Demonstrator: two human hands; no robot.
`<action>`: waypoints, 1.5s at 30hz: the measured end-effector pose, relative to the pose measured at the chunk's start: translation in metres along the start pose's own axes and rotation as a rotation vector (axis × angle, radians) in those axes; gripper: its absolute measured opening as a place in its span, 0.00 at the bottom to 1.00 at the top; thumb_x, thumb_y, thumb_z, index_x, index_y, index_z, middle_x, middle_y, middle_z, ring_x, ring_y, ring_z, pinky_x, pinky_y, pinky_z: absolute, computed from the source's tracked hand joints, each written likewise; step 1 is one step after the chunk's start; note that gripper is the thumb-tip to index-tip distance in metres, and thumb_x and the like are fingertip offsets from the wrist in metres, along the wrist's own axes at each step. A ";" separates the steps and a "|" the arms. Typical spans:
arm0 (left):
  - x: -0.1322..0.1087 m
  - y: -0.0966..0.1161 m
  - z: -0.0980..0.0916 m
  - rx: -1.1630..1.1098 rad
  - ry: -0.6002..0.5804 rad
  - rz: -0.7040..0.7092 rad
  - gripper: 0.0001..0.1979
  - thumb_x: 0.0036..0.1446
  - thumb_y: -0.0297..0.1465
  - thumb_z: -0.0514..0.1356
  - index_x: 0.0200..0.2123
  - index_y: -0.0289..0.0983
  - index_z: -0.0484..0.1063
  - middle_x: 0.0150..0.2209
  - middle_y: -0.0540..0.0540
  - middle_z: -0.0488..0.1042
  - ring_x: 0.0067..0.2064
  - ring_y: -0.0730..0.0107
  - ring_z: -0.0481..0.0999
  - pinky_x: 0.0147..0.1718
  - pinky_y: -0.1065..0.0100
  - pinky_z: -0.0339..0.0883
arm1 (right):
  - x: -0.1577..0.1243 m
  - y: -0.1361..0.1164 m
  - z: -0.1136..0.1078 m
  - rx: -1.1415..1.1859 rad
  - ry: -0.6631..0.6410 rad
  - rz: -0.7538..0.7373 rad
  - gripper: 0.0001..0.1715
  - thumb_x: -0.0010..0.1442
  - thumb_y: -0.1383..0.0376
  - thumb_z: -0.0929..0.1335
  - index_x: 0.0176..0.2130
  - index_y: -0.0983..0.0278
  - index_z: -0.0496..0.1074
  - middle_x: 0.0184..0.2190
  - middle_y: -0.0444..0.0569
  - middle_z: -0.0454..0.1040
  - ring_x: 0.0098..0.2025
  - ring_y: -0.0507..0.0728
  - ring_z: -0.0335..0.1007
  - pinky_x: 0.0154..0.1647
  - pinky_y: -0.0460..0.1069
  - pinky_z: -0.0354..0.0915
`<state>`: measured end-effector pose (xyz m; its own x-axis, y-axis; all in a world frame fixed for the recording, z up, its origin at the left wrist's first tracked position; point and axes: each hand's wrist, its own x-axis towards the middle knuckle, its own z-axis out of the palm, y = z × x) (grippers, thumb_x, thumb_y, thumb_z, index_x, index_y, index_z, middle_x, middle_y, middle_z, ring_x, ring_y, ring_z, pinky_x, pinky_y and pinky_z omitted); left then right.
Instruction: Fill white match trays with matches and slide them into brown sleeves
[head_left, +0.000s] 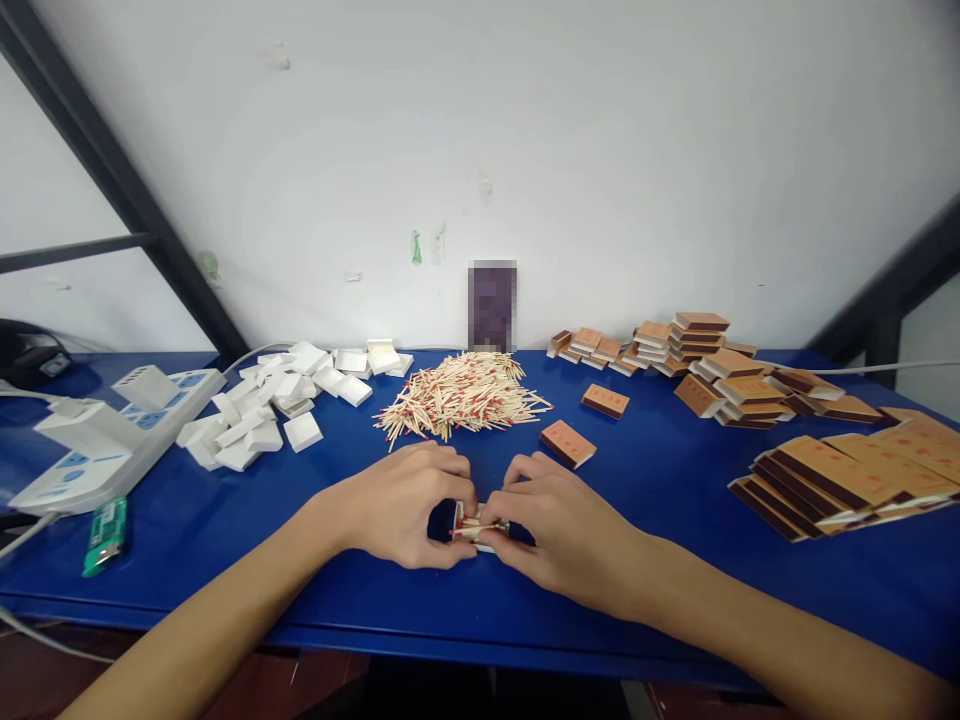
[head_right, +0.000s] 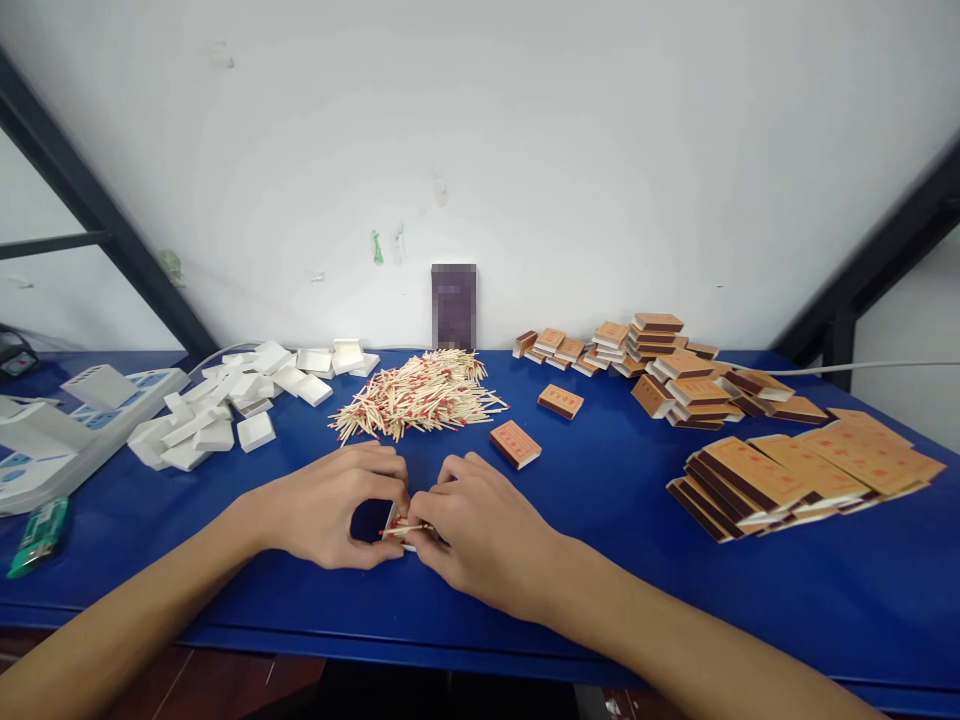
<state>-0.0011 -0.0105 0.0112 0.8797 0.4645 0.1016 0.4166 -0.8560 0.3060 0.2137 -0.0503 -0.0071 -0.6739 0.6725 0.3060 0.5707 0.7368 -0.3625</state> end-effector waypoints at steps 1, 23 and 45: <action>0.000 0.000 0.000 0.003 -0.002 0.001 0.09 0.51 0.37 0.66 0.32 0.38 0.72 0.33 0.51 0.71 0.37 0.69 0.71 0.40 0.66 0.60 | 0.000 0.000 -0.002 -0.009 -0.015 -0.007 0.09 0.63 0.66 0.67 0.32 0.64 0.76 0.25 0.47 0.75 0.35 0.56 0.64 0.36 0.51 0.56; -0.001 -0.003 -0.001 0.093 0.006 0.019 0.11 0.52 0.39 0.65 0.36 0.40 0.77 0.34 0.50 0.72 0.36 0.68 0.72 0.40 0.64 0.60 | -0.001 0.006 -0.014 -0.032 -0.048 -0.002 0.07 0.62 0.66 0.67 0.37 0.63 0.76 0.33 0.46 0.71 0.35 0.53 0.66 0.37 0.50 0.57; -0.002 -0.004 0.001 0.112 0.033 0.028 0.09 0.52 0.38 0.65 0.32 0.38 0.74 0.34 0.49 0.72 0.35 0.67 0.72 0.40 0.64 0.60 | 0.002 0.012 -0.021 0.087 -0.200 0.040 0.08 0.64 0.68 0.64 0.32 0.64 0.71 0.31 0.44 0.67 0.33 0.51 0.64 0.33 0.47 0.57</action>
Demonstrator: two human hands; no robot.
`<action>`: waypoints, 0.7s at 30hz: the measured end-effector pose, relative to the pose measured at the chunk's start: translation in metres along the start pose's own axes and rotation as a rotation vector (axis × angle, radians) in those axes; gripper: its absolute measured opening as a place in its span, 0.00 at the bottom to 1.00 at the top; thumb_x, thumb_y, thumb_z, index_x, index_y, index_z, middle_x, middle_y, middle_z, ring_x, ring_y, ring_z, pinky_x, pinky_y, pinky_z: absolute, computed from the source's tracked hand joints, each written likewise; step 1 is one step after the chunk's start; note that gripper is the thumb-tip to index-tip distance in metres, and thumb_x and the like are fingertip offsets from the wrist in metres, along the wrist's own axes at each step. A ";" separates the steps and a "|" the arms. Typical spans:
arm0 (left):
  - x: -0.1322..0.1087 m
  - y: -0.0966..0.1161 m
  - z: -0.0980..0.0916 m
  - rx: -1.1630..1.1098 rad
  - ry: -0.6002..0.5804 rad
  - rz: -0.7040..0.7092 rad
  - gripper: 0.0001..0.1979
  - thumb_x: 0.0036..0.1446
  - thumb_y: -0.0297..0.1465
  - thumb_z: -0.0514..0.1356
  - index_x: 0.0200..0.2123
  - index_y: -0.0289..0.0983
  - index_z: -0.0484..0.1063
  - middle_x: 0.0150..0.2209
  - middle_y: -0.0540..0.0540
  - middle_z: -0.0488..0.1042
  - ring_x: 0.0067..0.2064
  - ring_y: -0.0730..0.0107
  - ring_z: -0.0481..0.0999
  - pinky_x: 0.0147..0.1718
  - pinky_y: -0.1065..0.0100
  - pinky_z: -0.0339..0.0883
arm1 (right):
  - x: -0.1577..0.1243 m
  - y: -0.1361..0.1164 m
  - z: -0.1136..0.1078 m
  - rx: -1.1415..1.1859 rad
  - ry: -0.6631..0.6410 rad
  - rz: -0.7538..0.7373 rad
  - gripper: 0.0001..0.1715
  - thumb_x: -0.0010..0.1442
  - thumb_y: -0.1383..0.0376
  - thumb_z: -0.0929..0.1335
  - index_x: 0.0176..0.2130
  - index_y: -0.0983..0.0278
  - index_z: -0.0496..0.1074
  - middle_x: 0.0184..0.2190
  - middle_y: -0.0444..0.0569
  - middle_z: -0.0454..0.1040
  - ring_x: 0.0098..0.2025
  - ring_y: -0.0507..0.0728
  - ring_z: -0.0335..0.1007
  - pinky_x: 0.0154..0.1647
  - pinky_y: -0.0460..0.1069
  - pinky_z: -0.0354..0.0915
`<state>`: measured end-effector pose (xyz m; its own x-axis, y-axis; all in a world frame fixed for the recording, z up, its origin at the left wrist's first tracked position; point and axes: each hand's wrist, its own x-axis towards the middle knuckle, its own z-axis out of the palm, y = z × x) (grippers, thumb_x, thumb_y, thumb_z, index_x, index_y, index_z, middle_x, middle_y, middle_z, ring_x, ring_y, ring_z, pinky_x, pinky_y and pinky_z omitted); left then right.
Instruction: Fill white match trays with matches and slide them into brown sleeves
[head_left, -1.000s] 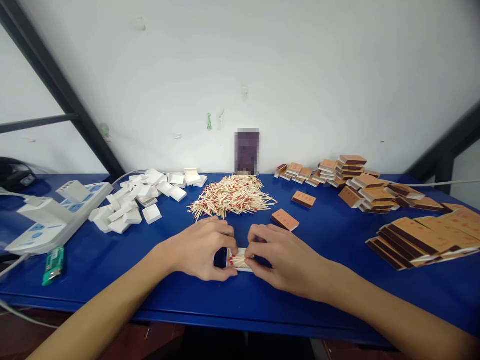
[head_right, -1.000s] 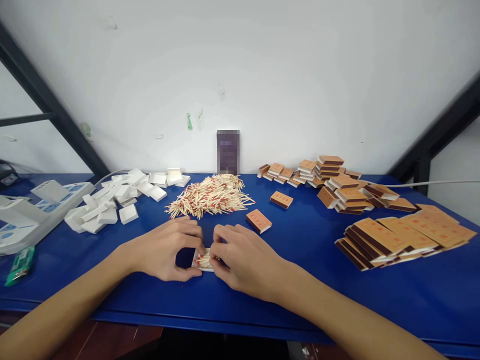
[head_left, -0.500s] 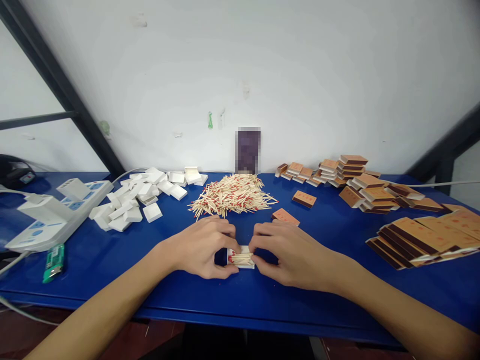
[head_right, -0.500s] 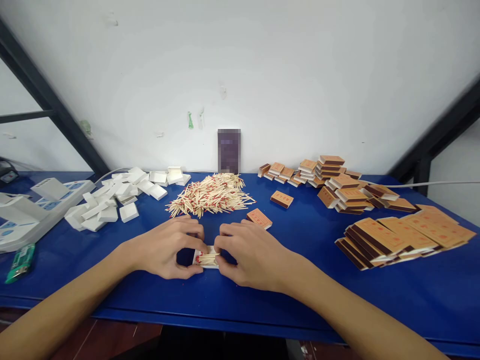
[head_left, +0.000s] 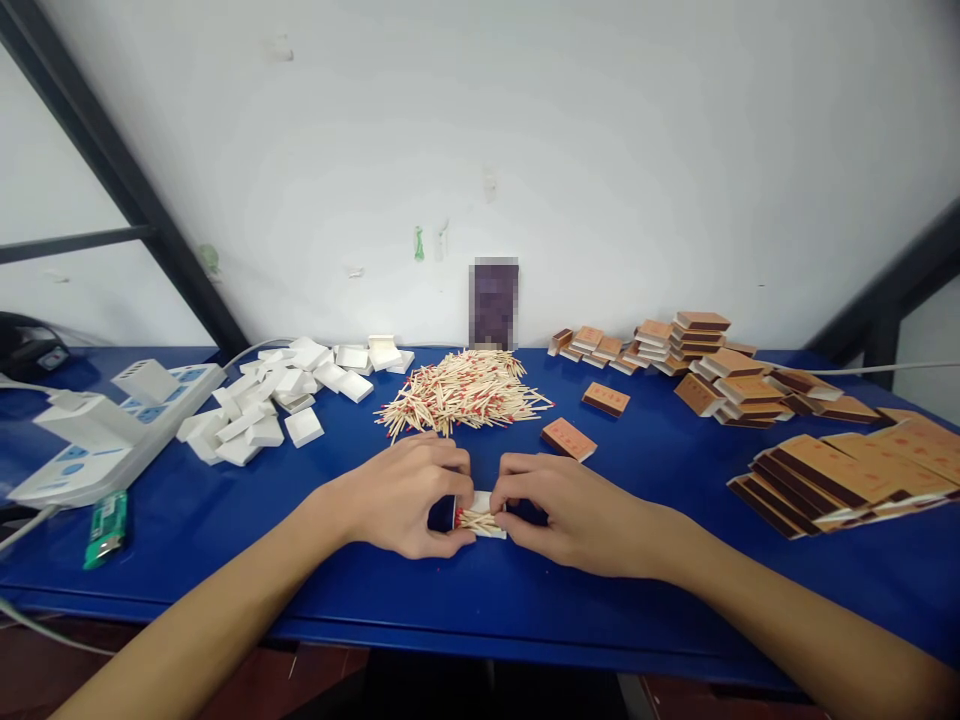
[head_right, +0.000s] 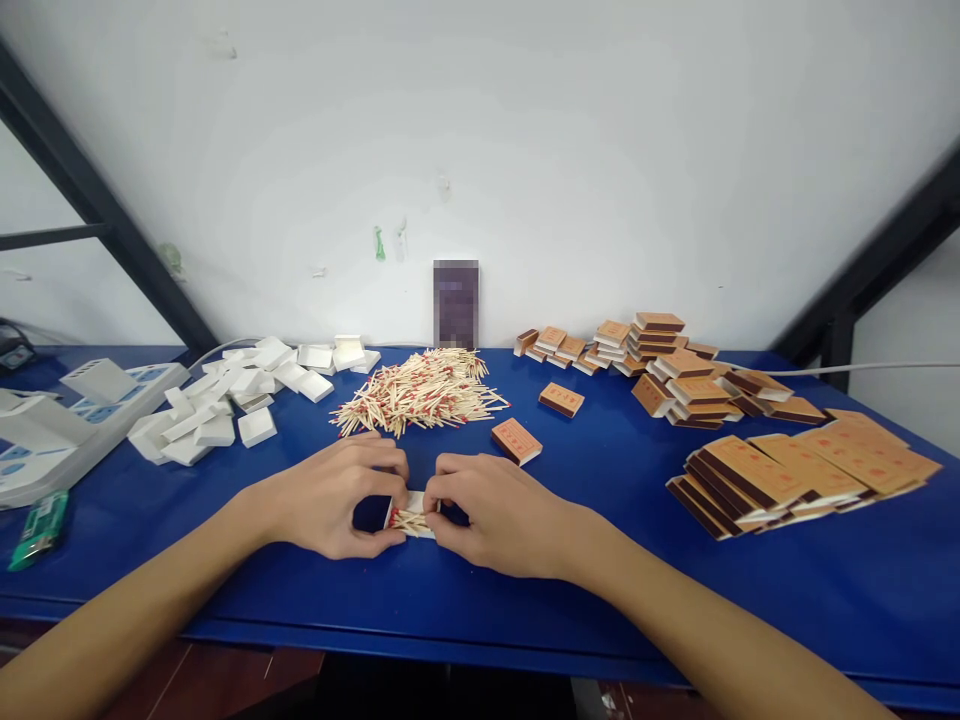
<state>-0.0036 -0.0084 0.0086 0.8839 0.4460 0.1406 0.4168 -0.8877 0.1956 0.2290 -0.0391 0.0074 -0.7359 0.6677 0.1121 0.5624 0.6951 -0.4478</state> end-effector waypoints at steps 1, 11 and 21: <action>0.000 0.000 0.000 0.002 -0.001 -0.003 0.09 0.52 0.38 0.65 0.32 0.38 0.74 0.34 0.50 0.72 0.35 0.68 0.71 0.40 0.64 0.60 | 0.000 0.000 0.001 0.007 0.003 0.011 0.08 0.64 0.67 0.64 0.33 0.64 0.71 0.31 0.44 0.67 0.33 0.51 0.64 0.33 0.47 0.57; 0.001 0.001 0.000 0.038 0.041 0.002 0.12 0.54 0.39 0.63 0.37 0.37 0.74 0.35 0.48 0.72 0.35 0.67 0.72 0.39 0.63 0.62 | 0.002 0.002 0.001 0.087 0.018 0.001 0.13 0.67 0.68 0.61 0.33 0.64 0.71 0.31 0.45 0.68 0.34 0.52 0.64 0.35 0.48 0.59; 0.002 -0.002 -0.001 0.073 0.119 0.026 0.10 0.58 0.37 0.61 0.35 0.36 0.74 0.37 0.46 0.73 0.37 0.67 0.73 0.40 0.64 0.64 | 0.002 0.007 0.001 0.132 0.105 0.030 0.08 0.63 0.72 0.62 0.34 0.63 0.67 0.32 0.43 0.68 0.33 0.51 0.63 0.35 0.48 0.58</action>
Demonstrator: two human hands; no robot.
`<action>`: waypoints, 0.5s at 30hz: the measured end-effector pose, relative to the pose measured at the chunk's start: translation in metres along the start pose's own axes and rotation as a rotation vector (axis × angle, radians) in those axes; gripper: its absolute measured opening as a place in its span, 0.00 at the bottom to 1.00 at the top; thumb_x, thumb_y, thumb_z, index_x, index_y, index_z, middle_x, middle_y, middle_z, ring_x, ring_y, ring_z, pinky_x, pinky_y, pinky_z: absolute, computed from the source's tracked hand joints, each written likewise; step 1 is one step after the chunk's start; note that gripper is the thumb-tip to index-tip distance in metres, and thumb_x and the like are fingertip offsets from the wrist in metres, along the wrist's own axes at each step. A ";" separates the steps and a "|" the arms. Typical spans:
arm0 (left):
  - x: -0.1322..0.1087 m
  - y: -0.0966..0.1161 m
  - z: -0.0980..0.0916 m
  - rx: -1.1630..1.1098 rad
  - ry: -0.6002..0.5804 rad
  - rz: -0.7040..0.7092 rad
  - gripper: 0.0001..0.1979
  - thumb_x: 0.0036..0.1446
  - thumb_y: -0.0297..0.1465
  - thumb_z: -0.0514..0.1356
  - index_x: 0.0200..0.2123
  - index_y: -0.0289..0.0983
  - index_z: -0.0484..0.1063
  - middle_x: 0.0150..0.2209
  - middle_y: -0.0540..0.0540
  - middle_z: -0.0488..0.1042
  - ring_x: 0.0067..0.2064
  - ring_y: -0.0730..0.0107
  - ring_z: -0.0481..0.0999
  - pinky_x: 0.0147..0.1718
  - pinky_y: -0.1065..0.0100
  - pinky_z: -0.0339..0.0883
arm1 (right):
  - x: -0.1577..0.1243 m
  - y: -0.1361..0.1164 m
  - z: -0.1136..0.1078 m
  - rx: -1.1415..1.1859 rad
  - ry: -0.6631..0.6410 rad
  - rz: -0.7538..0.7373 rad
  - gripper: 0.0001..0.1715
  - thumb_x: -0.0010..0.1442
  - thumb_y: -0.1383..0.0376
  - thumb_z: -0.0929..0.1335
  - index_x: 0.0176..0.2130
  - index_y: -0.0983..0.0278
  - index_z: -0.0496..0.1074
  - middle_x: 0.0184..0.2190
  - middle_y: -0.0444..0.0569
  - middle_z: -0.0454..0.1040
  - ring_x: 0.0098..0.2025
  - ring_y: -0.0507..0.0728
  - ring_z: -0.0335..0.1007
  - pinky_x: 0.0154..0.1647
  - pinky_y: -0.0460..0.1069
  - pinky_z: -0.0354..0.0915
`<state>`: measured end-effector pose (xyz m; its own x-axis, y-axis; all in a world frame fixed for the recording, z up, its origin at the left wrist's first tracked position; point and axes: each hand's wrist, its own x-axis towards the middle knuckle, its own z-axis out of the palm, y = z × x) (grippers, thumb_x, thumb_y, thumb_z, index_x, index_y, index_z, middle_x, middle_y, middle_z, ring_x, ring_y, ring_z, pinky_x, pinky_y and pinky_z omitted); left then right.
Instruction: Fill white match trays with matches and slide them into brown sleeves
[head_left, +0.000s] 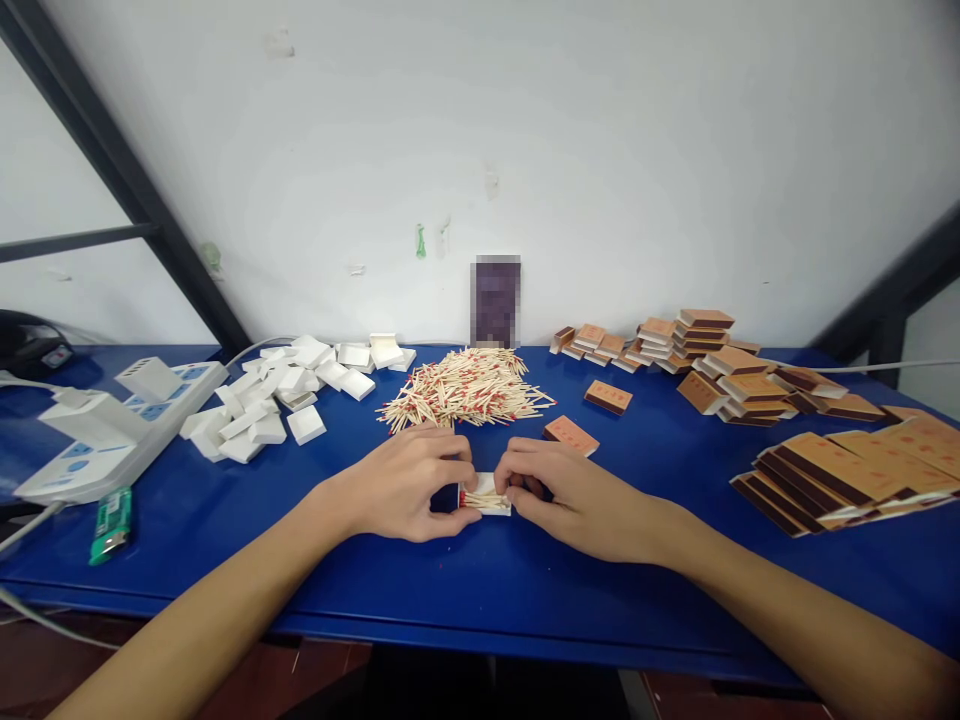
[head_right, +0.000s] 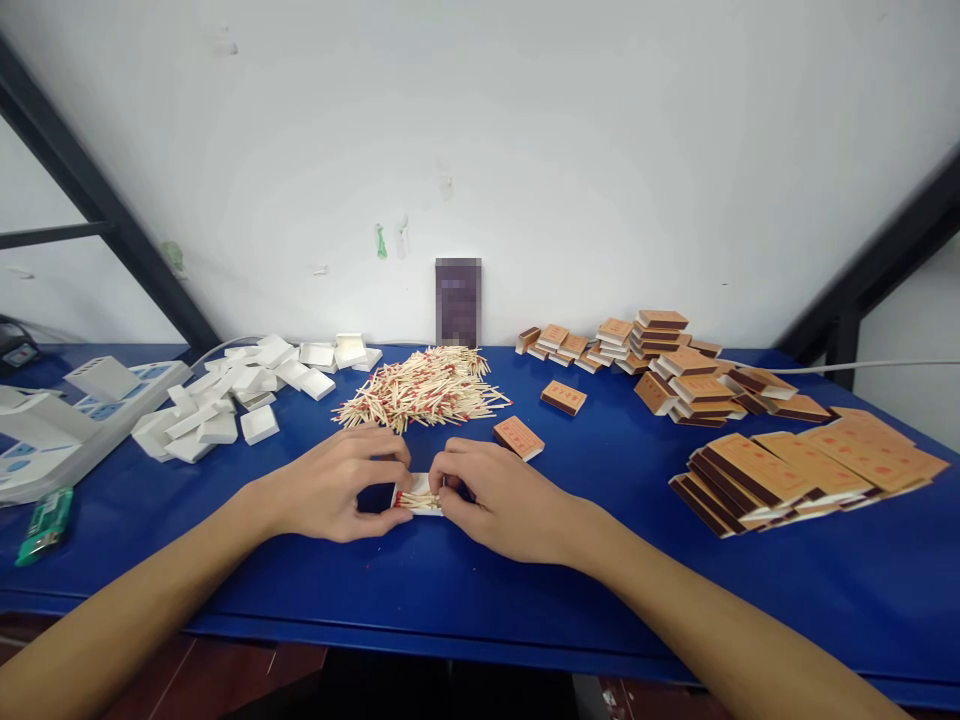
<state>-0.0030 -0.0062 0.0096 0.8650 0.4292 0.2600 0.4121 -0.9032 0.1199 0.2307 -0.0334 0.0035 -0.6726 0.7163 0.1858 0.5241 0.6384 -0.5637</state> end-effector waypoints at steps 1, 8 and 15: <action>0.000 0.000 0.000 -0.003 -0.001 0.005 0.10 0.58 0.37 0.61 0.35 0.36 0.74 0.37 0.46 0.73 0.37 0.67 0.73 0.40 0.64 0.64 | 0.000 0.001 0.001 0.012 -0.002 0.004 0.07 0.63 0.71 0.62 0.33 0.63 0.66 0.31 0.43 0.67 0.32 0.51 0.62 0.34 0.48 0.58; -0.001 -0.002 0.001 0.048 0.003 0.014 0.09 0.60 0.37 0.60 0.36 0.37 0.74 0.39 0.46 0.73 0.37 0.67 0.73 0.40 0.64 0.64 | 0.001 0.000 0.000 0.055 -0.038 0.049 0.08 0.64 0.70 0.63 0.31 0.63 0.65 0.30 0.42 0.64 0.30 0.50 0.61 0.31 0.46 0.58; -0.001 -0.007 0.004 0.114 0.054 0.054 0.13 0.62 0.40 0.58 0.36 0.37 0.74 0.39 0.45 0.73 0.38 0.67 0.73 0.40 0.64 0.65 | 0.000 0.002 0.000 -0.118 0.044 -0.016 0.07 0.61 0.73 0.62 0.34 0.64 0.67 0.33 0.45 0.67 0.32 0.52 0.62 0.33 0.48 0.57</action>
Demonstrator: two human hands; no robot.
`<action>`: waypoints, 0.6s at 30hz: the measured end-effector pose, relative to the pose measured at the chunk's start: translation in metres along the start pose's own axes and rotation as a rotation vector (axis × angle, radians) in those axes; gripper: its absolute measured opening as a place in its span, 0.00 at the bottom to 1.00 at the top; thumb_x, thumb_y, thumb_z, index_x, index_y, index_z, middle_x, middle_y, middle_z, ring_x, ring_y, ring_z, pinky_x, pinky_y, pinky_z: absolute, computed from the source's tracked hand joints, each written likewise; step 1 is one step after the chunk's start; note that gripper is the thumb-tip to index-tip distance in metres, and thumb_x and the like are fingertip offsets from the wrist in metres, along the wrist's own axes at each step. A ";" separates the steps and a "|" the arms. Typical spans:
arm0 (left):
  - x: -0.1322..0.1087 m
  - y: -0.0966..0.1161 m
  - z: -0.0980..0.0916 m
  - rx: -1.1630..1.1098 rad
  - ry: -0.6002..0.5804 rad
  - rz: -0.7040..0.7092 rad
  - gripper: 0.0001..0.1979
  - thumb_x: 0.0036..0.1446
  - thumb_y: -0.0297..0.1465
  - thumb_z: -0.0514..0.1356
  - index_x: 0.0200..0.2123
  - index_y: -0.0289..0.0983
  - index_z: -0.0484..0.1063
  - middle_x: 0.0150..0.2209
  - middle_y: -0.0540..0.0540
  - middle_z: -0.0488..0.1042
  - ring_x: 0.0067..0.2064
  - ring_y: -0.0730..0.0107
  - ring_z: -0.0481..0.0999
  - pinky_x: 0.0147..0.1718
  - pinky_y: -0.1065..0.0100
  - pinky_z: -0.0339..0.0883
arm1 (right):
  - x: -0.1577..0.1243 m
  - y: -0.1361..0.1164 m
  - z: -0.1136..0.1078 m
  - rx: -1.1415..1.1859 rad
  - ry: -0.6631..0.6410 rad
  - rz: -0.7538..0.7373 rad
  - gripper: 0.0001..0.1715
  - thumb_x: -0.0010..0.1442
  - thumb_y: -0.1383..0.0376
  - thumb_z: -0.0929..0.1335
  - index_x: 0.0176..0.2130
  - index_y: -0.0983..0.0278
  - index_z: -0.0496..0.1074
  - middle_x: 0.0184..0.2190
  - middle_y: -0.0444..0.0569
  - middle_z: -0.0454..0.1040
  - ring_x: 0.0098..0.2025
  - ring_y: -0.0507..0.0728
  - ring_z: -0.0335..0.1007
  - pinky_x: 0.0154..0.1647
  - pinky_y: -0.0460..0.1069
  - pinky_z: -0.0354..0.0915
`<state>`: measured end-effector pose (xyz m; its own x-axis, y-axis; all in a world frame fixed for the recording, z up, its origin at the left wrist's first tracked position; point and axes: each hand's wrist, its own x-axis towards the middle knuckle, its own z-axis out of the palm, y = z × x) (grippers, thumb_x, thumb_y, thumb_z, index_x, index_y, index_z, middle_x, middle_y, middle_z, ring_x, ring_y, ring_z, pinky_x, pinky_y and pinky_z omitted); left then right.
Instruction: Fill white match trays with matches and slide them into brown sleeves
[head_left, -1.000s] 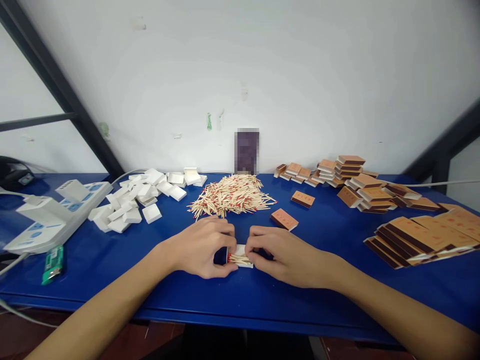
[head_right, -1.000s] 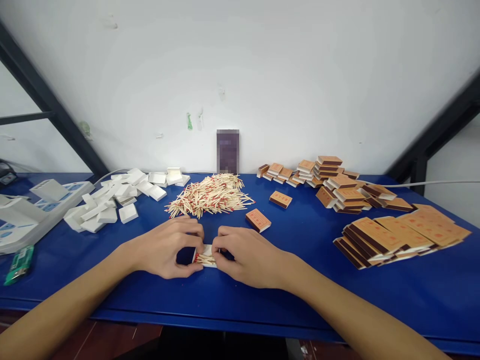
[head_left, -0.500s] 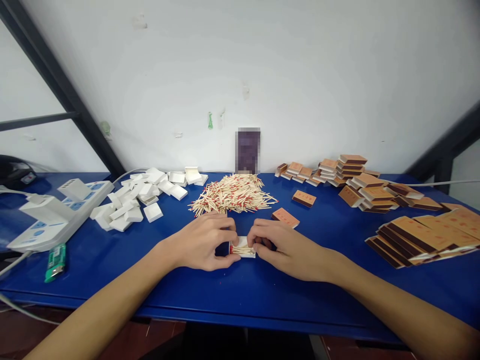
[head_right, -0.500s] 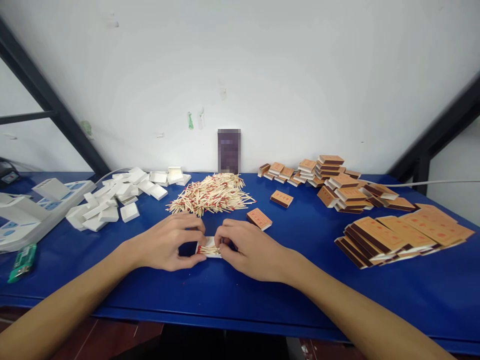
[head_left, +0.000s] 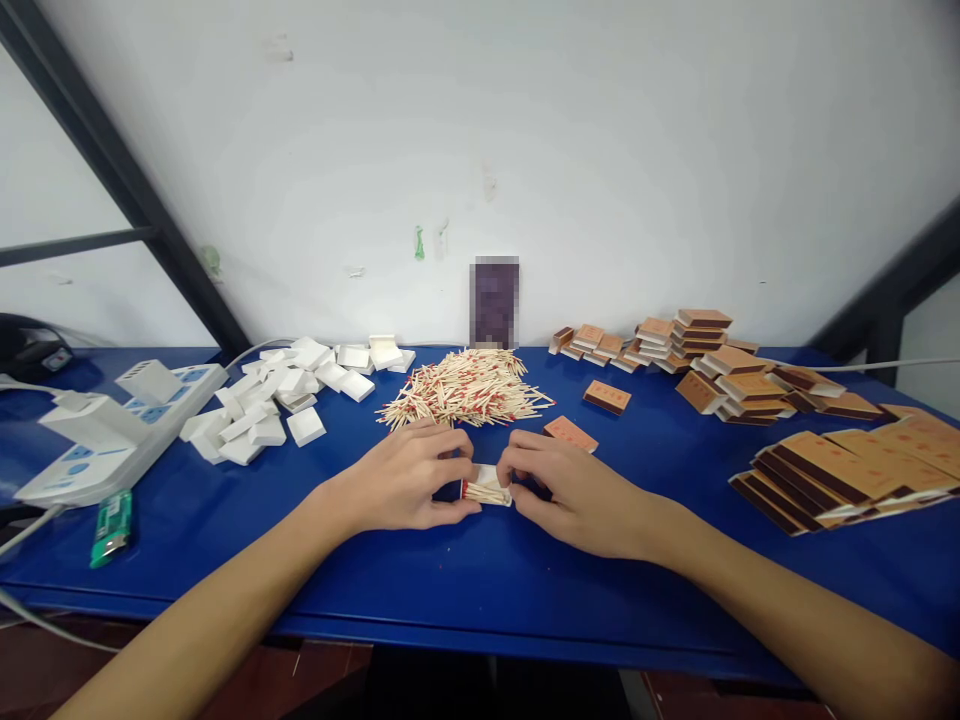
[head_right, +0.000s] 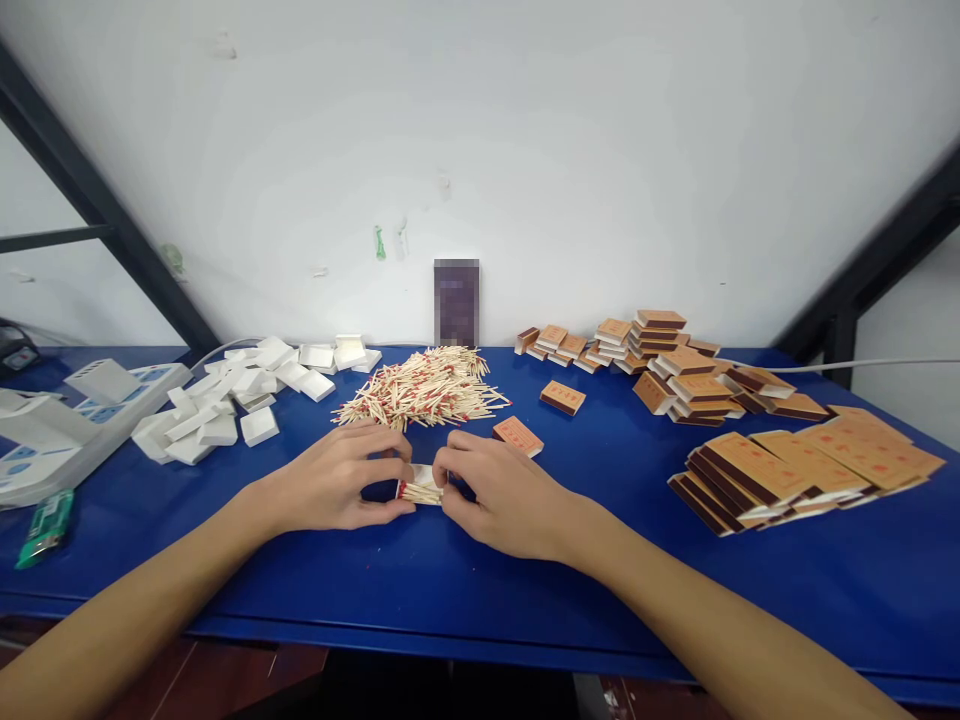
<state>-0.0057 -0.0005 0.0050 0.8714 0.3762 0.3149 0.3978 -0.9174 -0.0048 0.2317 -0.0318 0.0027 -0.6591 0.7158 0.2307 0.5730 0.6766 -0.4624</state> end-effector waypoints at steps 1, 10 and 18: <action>0.000 -0.001 0.000 0.007 0.001 -0.002 0.13 0.62 0.41 0.58 0.36 0.37 0.74 0.39 0.45 0.73 0.38 0.67 0.73 0.40 0.64 0.65 | 0.000 0.000 0.000 -0.034 -0.007 -0.011 0.07 0.61 0.73 0.63 0.34 0.64 0.68 0.34 0.45 0.67 0.32 0.52 0.62 0.33 0.48 0.57; 0.000 -0.001 0.000 0.015 -0.036 -0.012 0.13 0.63 0.41 0.58 0.36 0.37 0.74 0.40 0.45 0.73 0.38 0.67 0.73 0.40 0.65 0.65 | -0.001 -0.003 -0.001 -0.086 -0.049 -0.015 0.09 0.62 0.70 0.63 0.35 0.63 0.73 0.34 0.46 0.68 0.31 0.52 0.64 0.34 0.49 0.58; 0.002 -0.001 -0.001 0.002 0.013 -0.037 0.13 0.61 0.41 0.59 0.39 0.37 0.72 0.35 0.47 0.73 0.35 0.66 0.73 0.38 0.66 0.64 | 0.000 -0.006 -0.003 -0.115 0.079 -0.001 0.12 0.61 0.68 0.65 0.46 0.63 0.67 0.41 0.49 0.71 0.38 0.56 0.68 0.40 0.52 0.61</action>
<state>-0.0048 0.0015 0.0064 0.8520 0.4086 0.3274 0.4308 -0.9024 0.0050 0.2293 -0.0356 0.0081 -0.6217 0.7235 0.3000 0.6275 0.6894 -0.3619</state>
